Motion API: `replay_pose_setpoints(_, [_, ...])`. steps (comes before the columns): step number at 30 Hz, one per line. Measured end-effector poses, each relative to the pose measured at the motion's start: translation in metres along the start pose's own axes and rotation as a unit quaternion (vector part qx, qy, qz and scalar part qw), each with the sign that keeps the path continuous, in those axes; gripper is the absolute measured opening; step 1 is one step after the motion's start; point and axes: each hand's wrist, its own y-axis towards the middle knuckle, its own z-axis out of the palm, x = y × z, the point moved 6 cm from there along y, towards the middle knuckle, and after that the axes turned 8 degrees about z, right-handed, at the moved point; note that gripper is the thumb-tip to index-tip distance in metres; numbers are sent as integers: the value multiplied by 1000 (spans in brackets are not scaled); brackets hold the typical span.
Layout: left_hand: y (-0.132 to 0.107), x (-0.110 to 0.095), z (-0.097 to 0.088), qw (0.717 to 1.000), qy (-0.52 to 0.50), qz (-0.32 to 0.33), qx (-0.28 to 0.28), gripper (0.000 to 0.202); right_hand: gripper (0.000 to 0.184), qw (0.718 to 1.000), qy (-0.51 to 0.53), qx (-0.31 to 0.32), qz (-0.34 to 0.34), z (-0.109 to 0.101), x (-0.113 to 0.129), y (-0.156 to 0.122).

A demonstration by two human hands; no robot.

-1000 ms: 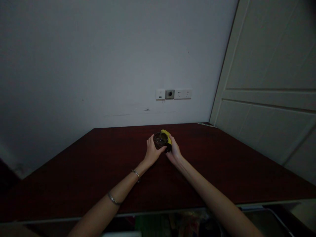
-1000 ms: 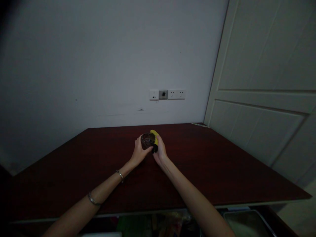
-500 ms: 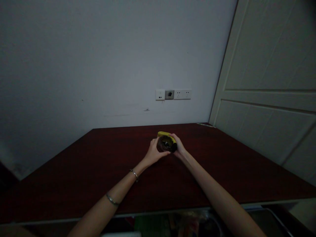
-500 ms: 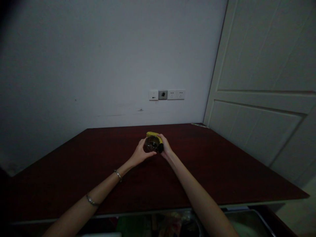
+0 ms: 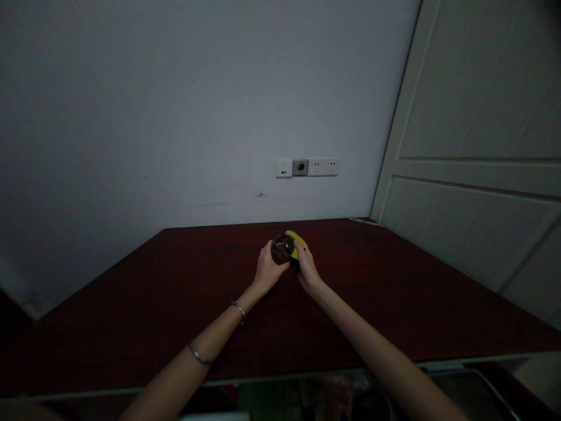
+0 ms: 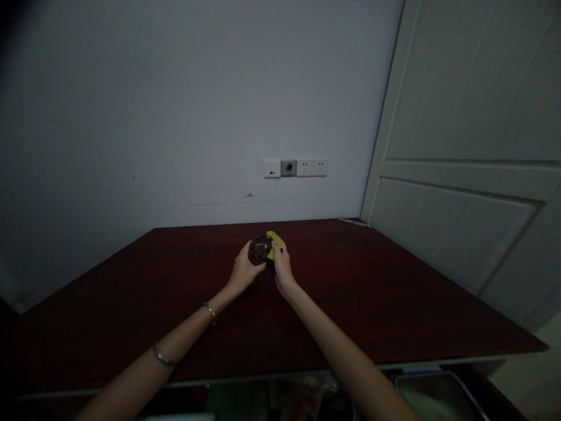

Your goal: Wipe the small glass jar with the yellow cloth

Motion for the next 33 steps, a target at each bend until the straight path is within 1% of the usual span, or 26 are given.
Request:
replay_pose_setpoints(4, [-1, -3, 0, 999, -44, -22, 9, 60, 32, 999, -35, -15, -5, -7, -4, -1])
replay_pose_setpoints(8, [-1, -5, -2, 998, -34, -49, 0, 69, 31, 997, -58, -42, -12, -16, -3, 2])
replay_pose_setpoints(13, [1, -6, -4, 998, -38, -48, -9, 72, 31, 996, -80, -38, -29, -15, 5, 2])
replay_pose_setpoints(15, [2, -7, -7, 998, -42, -48, -18, 69, 32, 998, -50, -29, -13, -13, 5, 2])
replay_pose_setpoints(19, [5, -5, -14, 996, -61, -50, -39, 60, 32, 999, 32, 4, 40, -6, 4, -1])
replay_pose_setpoints(24, [12, 6, -22, 990, -106, -56, -68, 61, 30, 993, 54, 5, 105, -7, 3, -3])
replay_pose_setpoints(27, [18, 15, -25, 978, -178, -76, -75, 58, 24, 988, 65, 16, 141, -10, 1, -2])
replay_pose_setpoints(30, [21, 24, -25, 957, -261, -112, -63, 52, 22, 981, 93, 20, 171, -14, 3, 1])
replay_pose_setpoints(33, [21, 30, -22, 940, -312, -137, -24, 50, 25, 982, 99, 7, 164, -20, 13, 6])
